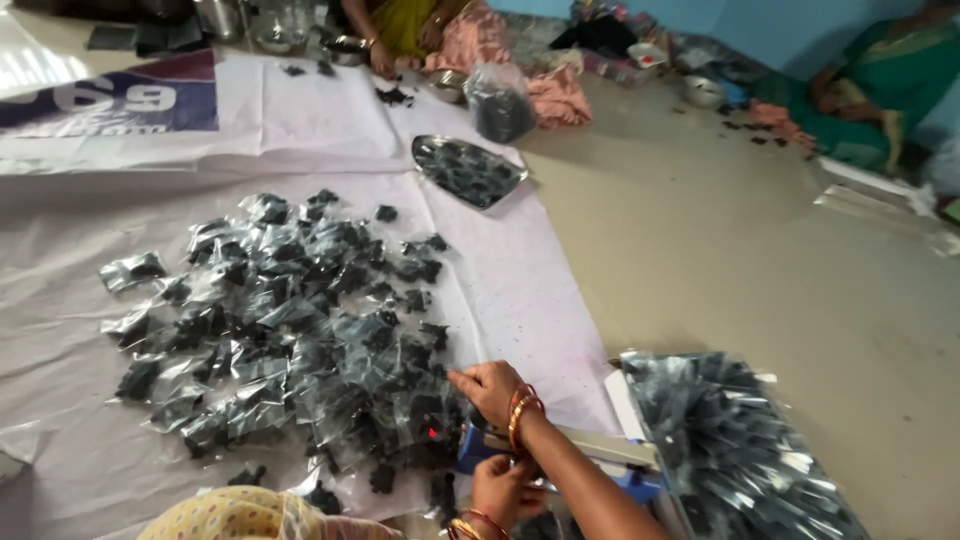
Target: Seal small black components into plastic bags using a heat sealer.
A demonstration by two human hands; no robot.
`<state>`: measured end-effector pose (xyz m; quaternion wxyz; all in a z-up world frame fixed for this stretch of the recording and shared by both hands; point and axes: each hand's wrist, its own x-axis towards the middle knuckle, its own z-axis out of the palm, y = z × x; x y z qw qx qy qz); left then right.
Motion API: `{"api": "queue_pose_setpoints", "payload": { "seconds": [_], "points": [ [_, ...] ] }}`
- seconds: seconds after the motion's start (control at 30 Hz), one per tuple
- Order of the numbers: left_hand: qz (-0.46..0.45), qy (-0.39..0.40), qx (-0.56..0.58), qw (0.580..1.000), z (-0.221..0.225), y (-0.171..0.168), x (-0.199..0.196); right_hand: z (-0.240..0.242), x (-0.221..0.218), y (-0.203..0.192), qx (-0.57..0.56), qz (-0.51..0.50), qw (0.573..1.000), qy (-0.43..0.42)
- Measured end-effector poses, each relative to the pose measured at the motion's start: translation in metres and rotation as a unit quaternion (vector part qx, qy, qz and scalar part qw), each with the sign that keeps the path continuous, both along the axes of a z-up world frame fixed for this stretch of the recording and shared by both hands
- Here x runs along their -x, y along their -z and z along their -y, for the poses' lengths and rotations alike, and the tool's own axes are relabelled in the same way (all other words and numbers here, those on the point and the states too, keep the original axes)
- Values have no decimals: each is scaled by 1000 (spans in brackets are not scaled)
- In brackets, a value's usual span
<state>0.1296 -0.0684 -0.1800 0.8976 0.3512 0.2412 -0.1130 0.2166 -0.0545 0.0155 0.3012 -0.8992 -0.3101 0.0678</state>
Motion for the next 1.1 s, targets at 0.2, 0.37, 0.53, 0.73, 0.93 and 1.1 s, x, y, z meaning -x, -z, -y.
{"api": "queue_pose_setpoints", "payload": {
  "seconds": [0.2, 0.37, 0.53, 0.73, 0.93, 1.1],
  "points": [
    [13, 34, -60, 998, -16, -21, 7, 23, 23, -41, -164, -17, 983, 82],
    [-8, -123, -180, 976, -84, -95, 38, 82, 108, -91, -216, 260, 909, 242],
    [-178, -271, -283, 903, -125, -125, 47, 130, 142, 41, 85, 1, 939, 333],
    [-144, -204, -354, 901, -81, -68, 82, 147, 125, 115, 220, -133, 902, 347],
    [-133, 26, -422, 897, -54, 18, 88, 200, 76, 229, 54, -180, 913, 363],
    [-122, 118, -397, 902, -40, 0, 81, 228, 83, 208, -154, -433, 811, 362]
  ]
}}
